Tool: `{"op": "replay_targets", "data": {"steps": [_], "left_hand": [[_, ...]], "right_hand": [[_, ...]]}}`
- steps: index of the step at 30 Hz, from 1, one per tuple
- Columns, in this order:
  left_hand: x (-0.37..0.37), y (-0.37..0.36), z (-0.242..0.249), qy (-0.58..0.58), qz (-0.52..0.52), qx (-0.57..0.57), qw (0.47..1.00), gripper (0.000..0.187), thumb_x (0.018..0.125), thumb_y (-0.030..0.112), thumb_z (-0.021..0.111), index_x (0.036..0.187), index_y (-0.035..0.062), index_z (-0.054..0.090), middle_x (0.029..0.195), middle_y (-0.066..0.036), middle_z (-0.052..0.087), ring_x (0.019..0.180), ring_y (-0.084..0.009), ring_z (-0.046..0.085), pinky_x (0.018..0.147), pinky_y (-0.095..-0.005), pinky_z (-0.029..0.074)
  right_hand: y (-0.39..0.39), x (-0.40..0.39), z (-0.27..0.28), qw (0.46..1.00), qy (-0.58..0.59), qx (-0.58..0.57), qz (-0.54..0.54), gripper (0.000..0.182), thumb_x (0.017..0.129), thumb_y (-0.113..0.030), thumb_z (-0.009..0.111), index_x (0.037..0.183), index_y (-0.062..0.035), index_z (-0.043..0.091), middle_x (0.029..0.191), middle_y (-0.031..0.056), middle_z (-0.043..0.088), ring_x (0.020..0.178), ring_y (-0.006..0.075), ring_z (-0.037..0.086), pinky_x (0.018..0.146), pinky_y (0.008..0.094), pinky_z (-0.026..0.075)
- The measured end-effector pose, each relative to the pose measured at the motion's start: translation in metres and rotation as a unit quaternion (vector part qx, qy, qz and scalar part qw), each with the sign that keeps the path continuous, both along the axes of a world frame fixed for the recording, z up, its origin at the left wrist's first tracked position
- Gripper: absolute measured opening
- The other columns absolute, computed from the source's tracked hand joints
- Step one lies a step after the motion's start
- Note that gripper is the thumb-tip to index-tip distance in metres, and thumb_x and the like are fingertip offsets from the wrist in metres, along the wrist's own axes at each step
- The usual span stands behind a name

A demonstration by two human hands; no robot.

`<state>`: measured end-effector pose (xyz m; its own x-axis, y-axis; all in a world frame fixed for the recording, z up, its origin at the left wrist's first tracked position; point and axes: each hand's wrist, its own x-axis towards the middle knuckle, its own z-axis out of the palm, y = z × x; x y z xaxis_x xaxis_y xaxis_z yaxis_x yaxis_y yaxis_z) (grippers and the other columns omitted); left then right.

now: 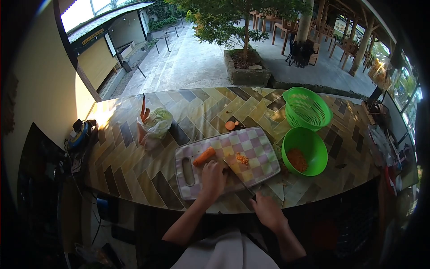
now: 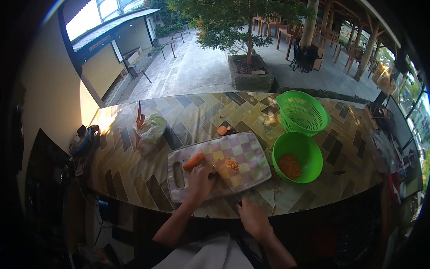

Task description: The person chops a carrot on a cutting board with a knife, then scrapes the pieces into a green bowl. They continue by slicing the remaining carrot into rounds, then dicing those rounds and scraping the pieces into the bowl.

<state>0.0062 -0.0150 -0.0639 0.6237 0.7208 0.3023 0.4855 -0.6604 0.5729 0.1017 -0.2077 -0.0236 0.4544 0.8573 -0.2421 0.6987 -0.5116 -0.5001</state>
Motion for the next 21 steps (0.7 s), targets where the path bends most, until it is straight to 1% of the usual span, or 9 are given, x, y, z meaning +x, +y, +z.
{"op": "replay_targets", "data": {"steps": [3,6,9,10,12,15,18,21], "left_hand": [[-0.002,-0.005,-0.001,0.033,-0.021,0.078,0.996,0.017,0.073,0.007,0.07,0.089,0.0057,0.077,0.085,-0.011,0.07,0.093,-0.0288,0.062,0.089,-0.0399,0.044],[-0.003,-0.008,-0.007,0.019,-0.028,0.078,0.996,0.018,0.073,0.007,0.069,0.088,0.0051,0.077,0.085,-0.012,0.071,0.094,-0.0266,0.062,0.09,-0.0383,0.043],[-0.002,-0.002,-0.011,0.003,-0.027,0.063,0.998,0.018,0.072,0.006,0.068,0.087,0.006,0.078,0.085,-0.014,0.071,0.091,-0.0287,0.064,0.089,-0.0389,0.043],[-0.001,0.001,-0.012,0.004,-0.021,0.029,0.999,0.017,0.073,0.007,0.068,0.087,0.0059,0.078,0.085,-0.015,0.07,0.092,-0.0299,0.064,0.09,-0.0395,0.043],[-0.001,0.008,-0.01,0.005,-0.012,-0.036,0.999,0.014,0.075,0.007,0.068,0.086,0.0057,0.077,0.086,-0.016,0.069,0.093,-0.0324,0.063,0.091,-0.0408,0.042],[-0.006,0.008,-0.001,-0.013,-0.017,-0.092,0.995,0.013,0.076,0.007,0.068,0.086,0.0054,0.077,0.086,-0.017,0.069,0.092,-0.0335,0.064,0.091,-0.0407,0.042],[-0.006,0.007,-0.009,-0.026,0.007,-0.02,0.999,0.014,0.075,0.005,0.068,0.085,0.0048,0.076,0.087,-0.017,0.069,0.093,-0.0332,0.064,0.091,-0.0401,0.042],[-0.007,0.004,-0.007,-0.024,0.007,-0.014,1.0,0.016,0.073,0.004,0.069,0.087,0.0046,0.076,0.086,-0.016,0.069,0.095,-0.032,0.063,0.091,-0.0395,0.041]], "right_hand": [[0.004,0.001,-0.01,1.0,-0.011,0.021,0.004,0.033,0.101,-0.029,0.052,0.099,0.0035,0.053,0.081,0.028,0.066,0.08,0.0478,0.064,0.072,0.0563,0.049],[-0.001,0.002,-0.015,0.999,0.016,0.048,-0.002,0.034,0.101,-0.03,0.052,0.098,0.0042,0.053,0.079,0.0287,0.065,0.08,0.0486,0.063,0.071,0.0567,0.048],[-0.009,0.001,-0.009,0.996,0.059,0.06,-0.014,0.034,0.1,-0.029,0.055,0.097,0.0058,0.053,0.076,0.0303,0.062,0.08,0.0497,0.061,0.069,0.0562,0.045],[-0.011,0.0,-0.007,0.995,0.074,0.063,-0.02,0.034,0.099,-0.028,0.056,0.097,0.0064,0.053,0.075,0.0309,0.061,0.08,0.05,0.06,0.069,0.0559,0.044],[-0.013,-0.001,-0.008,0.995,0.074,0.065,-0.018,0.035,0.1,-0.029,0.054,0.094,0.0055,0.054,0.075,0.0306,0.061,0.079,0.0501,0.06,0.069,0.0569,0.045],[-0.013,-0.003,-0.006,0.995,0.075,0.063,-0.017,0.036,0.1,-0.03,0.053,0.093,0.0052,0.054,0.075,0.0308,0.062,0.078,0.0504,0.06,0.069,0.0576,0.045],[-0.013,-0.005,-0.007,0.995,0.077,0.057,-0.018,0.036,0.1,-0.029,0.053,0.092,0.0054,0.053,0.075,0.0314,0.061,0.078,0.0509,0.06,0.069,0.0581,0.045],[-0.012,-0.007,-0.011,0.996,0.078,0.049,-0.014,0.036,0.1,-0.029,0.053,0.092,0.0057,0.054,0.076,0.0319,0.061,0.079,0.0514,0.06,0.071,0.0581,0.045]]}}
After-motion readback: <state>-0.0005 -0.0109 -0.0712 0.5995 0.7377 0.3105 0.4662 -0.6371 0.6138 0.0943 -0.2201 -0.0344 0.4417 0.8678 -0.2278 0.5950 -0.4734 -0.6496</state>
